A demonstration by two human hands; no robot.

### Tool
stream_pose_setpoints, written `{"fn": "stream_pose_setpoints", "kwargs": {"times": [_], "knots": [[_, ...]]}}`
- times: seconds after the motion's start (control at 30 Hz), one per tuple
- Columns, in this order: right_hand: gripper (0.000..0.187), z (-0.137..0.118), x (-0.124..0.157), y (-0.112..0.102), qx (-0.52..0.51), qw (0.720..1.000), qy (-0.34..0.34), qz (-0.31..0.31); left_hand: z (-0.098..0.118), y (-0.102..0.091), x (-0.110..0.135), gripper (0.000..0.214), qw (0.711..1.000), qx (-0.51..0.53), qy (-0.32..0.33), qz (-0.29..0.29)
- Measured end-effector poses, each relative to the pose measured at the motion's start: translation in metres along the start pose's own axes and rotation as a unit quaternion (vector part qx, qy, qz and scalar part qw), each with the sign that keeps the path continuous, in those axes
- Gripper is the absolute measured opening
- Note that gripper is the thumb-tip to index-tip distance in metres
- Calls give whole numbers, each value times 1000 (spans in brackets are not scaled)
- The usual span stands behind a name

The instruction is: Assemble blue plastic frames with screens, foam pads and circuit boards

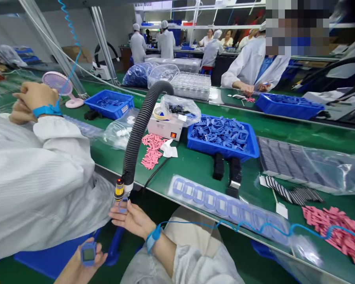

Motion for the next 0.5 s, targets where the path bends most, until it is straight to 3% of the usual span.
{"fn": "stream_pose_setpoints", "kwargs": {"times": [0.13,0.2,0.3,0.4,0.5], "knots": [[41,22,7,-13,6,1000,17,17,7,12,-41,21,999,6,-12,-36],[37,29,16,-28,10,999,13,41,0,25,-66,9,999,9,-10,-42],[32,32,30,-55,14,996,-4,84,-24,46,-94,23,998,5,-19,-55],[30,26,35,-70,18,993,-19,111,-48,51,-99,19,996,-13,-52,-66],[31,15,28,-62,24,994,-23,101,-50,36,-84,12,994,-27,-79,-76]]}}
Point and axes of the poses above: each hand's wrist, its own x-axis away from the middle knuckle, its own y-axis out of the palm, z = x × y, the point moved 7 cm from there along -x, towards the middle knuckle, and after that the axes turned 15 degrees about x, right-handed, at the moved point
